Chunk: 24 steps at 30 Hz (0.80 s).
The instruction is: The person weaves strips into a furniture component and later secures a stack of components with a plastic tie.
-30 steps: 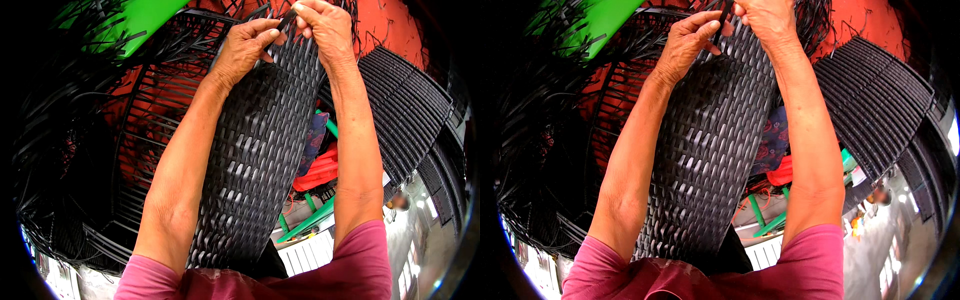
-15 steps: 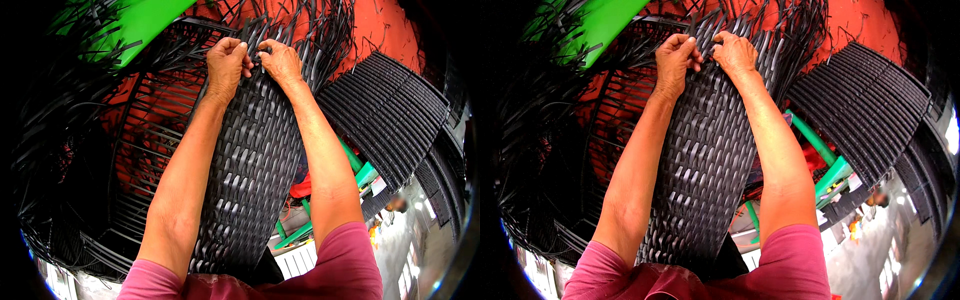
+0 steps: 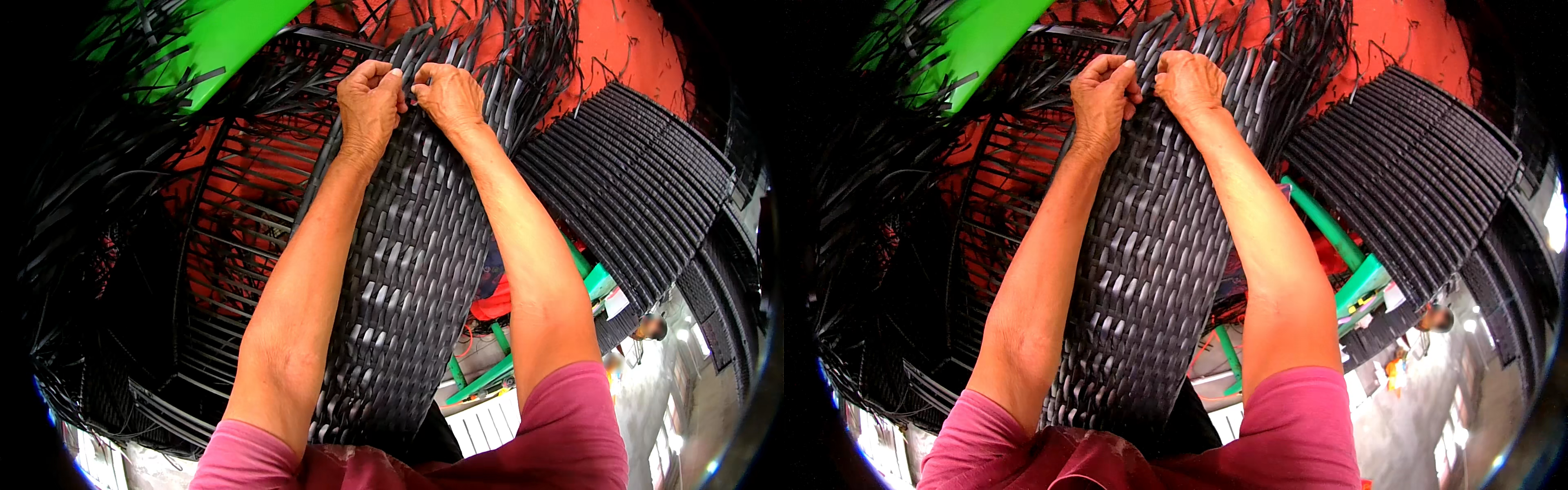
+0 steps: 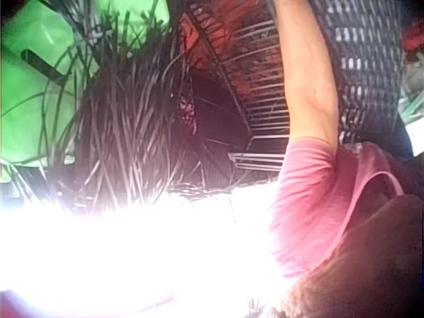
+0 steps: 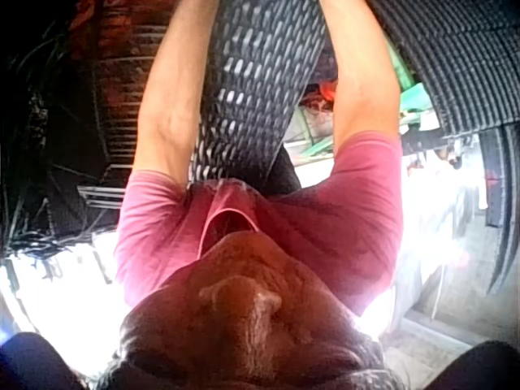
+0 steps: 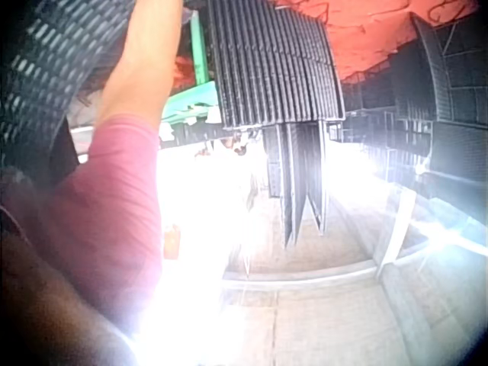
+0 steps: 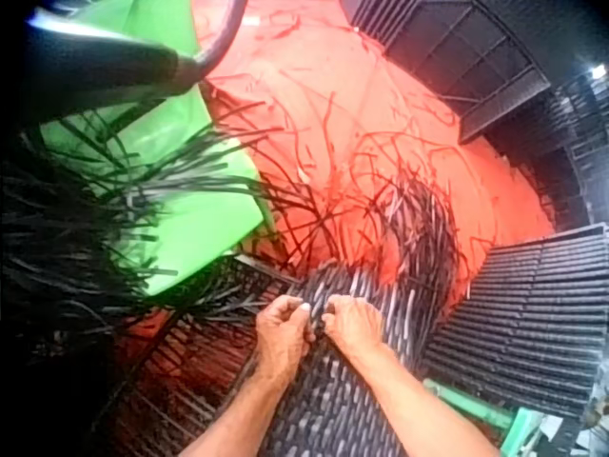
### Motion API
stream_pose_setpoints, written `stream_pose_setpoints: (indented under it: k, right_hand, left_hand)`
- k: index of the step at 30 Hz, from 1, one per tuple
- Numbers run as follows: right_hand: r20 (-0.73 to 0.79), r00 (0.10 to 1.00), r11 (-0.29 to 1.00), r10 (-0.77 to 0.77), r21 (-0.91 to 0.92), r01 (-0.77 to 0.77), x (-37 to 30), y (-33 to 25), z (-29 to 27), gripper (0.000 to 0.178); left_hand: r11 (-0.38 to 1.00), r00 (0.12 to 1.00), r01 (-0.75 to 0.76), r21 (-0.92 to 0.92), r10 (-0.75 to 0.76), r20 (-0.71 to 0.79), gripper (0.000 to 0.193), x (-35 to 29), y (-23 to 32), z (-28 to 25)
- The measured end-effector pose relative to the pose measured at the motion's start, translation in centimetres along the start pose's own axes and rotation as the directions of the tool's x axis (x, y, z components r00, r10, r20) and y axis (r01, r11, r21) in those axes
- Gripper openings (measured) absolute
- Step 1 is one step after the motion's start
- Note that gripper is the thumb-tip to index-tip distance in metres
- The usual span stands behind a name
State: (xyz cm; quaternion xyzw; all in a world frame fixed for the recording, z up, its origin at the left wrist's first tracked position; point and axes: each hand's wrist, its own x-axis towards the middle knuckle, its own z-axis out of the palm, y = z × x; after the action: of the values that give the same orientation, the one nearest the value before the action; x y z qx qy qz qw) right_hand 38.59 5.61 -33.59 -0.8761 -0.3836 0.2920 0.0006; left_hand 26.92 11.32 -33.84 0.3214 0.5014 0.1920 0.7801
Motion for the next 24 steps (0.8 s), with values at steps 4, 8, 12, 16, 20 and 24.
stream_pose_setpoints:
  k: [4, 8, 12, 16, 20, 24]
  right_hand:
    - [0.012, 1.000, 1.000, 0.009, -0.020, -0.009, 0.2, 0.1, 0.5, 0.017]
    - [-0.014, 0.997, 0.994, -0.070, -0.083, 0.069, 0.1, 0.8, 0.3, 0.019]
    - [-0.091, 0.989, 0.979, -0.118, -0.180, 0.100, 0.1, 0.8, 0.3, 0.021]
    - [-0.198, 0.978, 0.989, -0.064, -0.147, 0.035, 0.5, 1.1, 1.4, 0.017]
    - [-0.067, 0.997, 0.982, -0.026, -0.188, 0.013, 0.7, 0.3, 0.9, 0.019]
    - [0.118, 0.990, 0.983, 0.077, -0.173, -0.056, 3.7, 0.9, -0.6, 0.023]
  left_hand:
    - [0.997, 0.999, -0.035, 0.068, 0.036, -0.005, 0.010, 0.1, -0.5, 0.1]
    - [0.931, 0.976, -0.211, 0.298, 0.216, 0.016, 0.012, 0.4, -1.9, 0.2]
    - [0.841, 0.959, -0.232, 0.489, 0.283, -0.032, 0.016, -0.2, -1.5, 0.8]
    - [0.752, 0.954, -0.213, 0.624, 0.298, -0.033, 0.017, 0.3, -1.8, 0.7]
    - [0.779, 0.966, -0.201, 0.594, 0.258, -0.012, 0.019, 0.5, -1.9, 0.2]
    - [0.829, 0.995, -0.076, 0.554, 0.103, -0.018, 0.019, 0.9, -1.5, 0.6]
